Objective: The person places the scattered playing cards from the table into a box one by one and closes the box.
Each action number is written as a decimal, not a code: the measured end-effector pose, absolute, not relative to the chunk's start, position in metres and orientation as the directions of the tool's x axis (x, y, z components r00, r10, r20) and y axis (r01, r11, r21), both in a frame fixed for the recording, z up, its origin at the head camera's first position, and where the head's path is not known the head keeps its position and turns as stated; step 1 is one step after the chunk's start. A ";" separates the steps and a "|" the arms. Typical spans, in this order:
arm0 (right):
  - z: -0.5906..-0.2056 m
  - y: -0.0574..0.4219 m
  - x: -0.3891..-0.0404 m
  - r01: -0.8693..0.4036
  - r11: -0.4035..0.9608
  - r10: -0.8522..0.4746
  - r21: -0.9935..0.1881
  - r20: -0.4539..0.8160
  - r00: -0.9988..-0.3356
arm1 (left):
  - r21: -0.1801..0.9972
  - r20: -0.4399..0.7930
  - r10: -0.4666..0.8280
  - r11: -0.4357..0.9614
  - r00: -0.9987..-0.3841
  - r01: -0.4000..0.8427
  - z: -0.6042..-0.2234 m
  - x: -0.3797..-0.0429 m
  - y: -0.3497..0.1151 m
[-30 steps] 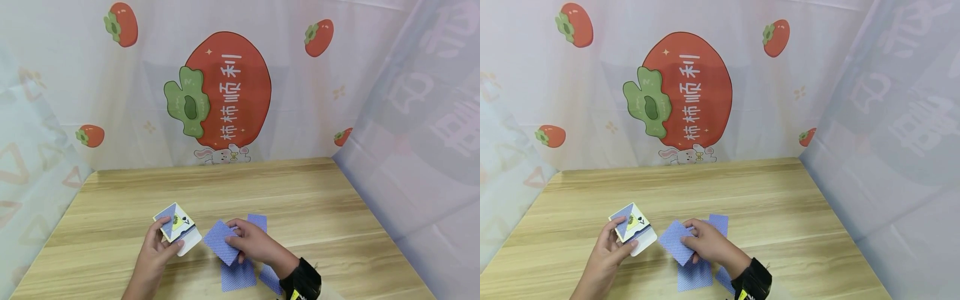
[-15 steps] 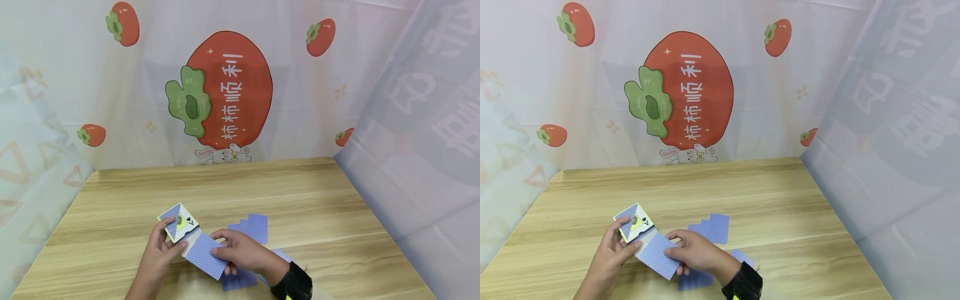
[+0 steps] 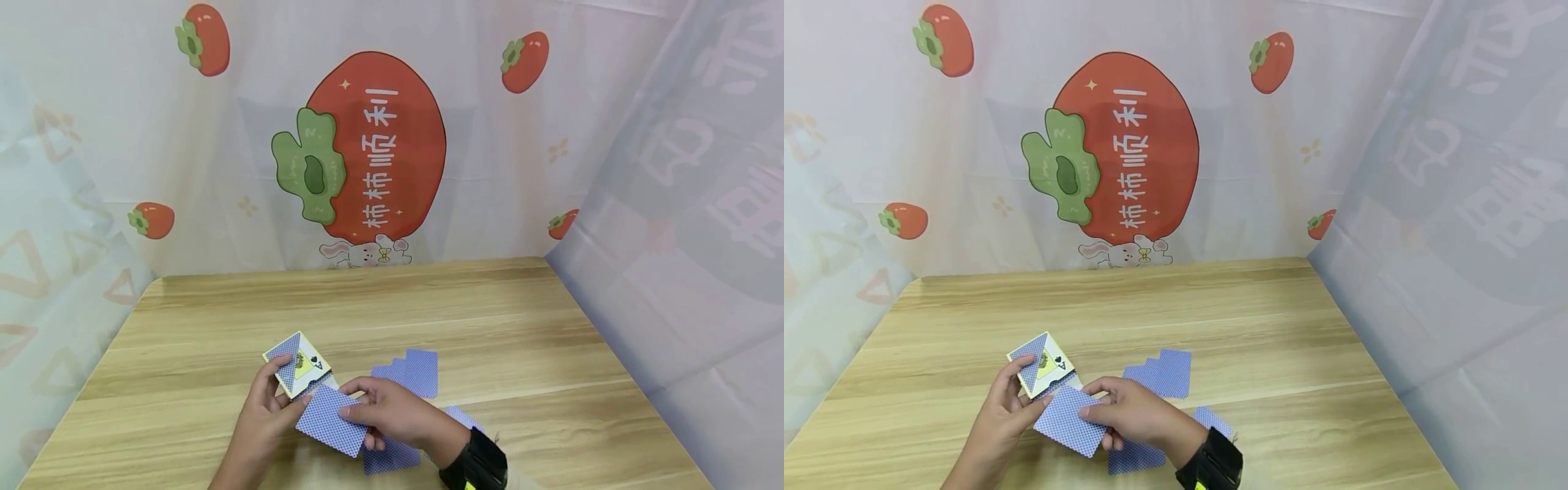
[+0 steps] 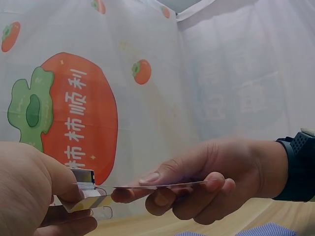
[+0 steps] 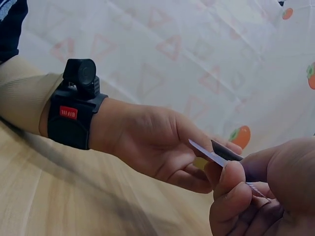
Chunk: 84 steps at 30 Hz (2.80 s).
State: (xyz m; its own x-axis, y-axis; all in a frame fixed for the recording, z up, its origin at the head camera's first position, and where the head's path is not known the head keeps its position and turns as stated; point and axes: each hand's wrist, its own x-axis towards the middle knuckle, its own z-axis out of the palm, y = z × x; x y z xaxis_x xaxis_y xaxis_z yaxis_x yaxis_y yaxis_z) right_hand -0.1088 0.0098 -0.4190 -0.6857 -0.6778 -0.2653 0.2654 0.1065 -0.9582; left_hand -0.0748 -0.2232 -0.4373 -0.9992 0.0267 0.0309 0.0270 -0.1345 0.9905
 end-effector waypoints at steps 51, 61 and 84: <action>-0.407 -0.016 -0.114 0.201 -0.104 -0.475 -0.974 -0.128 -0.871 | 0.979 0.130 0.097 -0.169 -0.987 0.112 -0.444 -0.073 -0.214; -0.418 -0.014 -0.118 -0.082 0.224 -0.387 -0.971 -0.011 -0.922 | 0.978 0.138 0.100 -0.168 -0.985 0.120 -0.444 -0.072 -0.211; -0.421 -0.014 -0.115 -0.032 0.197 -0.418 -0.980 -0.054 -0.907 | 0.975 0.093 0.132 -0.214 -0.987 0.063 -0.443 -0.071 -0.214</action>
State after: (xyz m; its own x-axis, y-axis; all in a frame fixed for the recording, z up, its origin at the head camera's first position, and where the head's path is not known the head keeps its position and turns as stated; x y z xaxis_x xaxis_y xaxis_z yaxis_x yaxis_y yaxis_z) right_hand -0.1146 -0.0140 -0.4207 -0.9066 -0.4185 -0.0542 -0.0324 0.1971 -0.9798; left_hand -0.0714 -0.2141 -0.4435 -0.9868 0.1325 0.0931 0.0632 -0.2144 0.9747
